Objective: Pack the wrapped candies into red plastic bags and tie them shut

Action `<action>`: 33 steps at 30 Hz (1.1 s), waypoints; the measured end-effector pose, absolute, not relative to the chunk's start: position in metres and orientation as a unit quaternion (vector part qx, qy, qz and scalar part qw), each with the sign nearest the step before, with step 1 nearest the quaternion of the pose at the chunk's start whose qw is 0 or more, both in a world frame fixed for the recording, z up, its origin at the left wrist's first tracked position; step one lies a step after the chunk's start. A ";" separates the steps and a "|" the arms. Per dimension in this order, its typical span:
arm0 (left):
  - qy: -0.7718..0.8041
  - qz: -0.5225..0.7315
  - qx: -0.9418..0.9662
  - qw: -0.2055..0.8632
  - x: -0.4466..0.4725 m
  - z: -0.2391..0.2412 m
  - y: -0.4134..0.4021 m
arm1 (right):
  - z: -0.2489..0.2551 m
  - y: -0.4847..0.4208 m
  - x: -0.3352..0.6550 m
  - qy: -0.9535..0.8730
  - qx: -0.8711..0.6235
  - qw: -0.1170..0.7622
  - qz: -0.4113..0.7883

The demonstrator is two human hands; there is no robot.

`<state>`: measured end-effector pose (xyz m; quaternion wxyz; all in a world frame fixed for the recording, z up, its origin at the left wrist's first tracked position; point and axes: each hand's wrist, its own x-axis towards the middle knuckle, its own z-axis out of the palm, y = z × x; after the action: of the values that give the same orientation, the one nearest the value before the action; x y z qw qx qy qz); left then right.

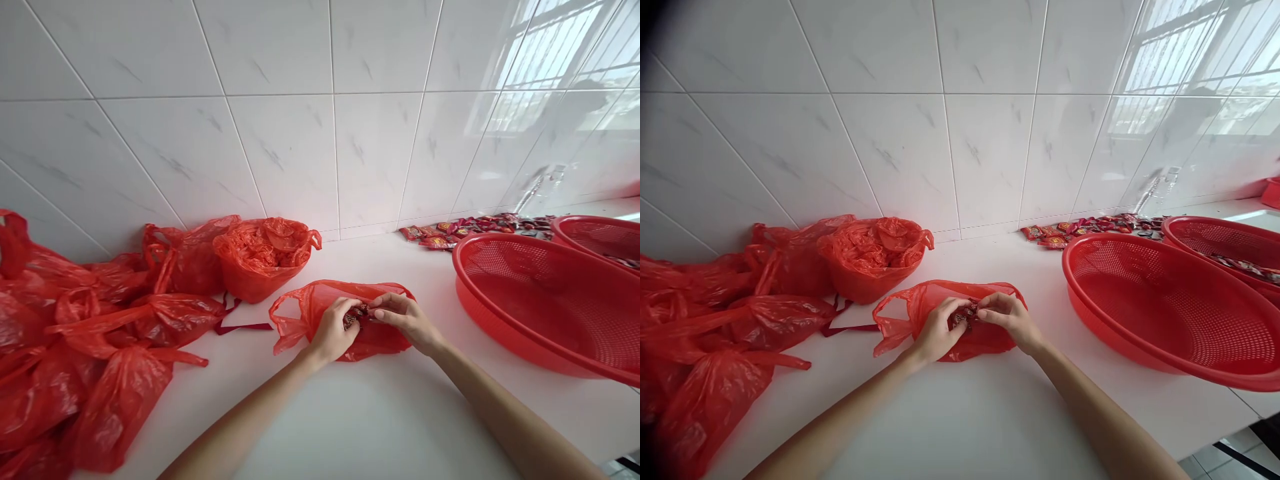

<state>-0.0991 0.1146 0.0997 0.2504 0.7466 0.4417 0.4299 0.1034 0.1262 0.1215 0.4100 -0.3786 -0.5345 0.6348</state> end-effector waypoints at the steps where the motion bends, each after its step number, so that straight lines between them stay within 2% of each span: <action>1: 0.439 0.433 0.747 0.250 -0.099 0.096 0.114 | 0.121 0.126 0.104 -0.524 -0.376 0.411 0.644; 15: 0.434 0.471 0.725 0.254 -0.094 0.095 0.104 | 0.116 0.122 0.100 -0.482 -0.342 0.413 0.693; 33: 0.438 0.499 0.639 0.389 -0.089 0.105 0.094 | 0.124 0.113 0.096 -0.544 -0.345 0.412 0.645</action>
<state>-0.0885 0.0939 0.1052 0.3888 0.6386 0.4377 0.4995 0.0955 0.1129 0.1239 0.4120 -0.3447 -0.5441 0.6446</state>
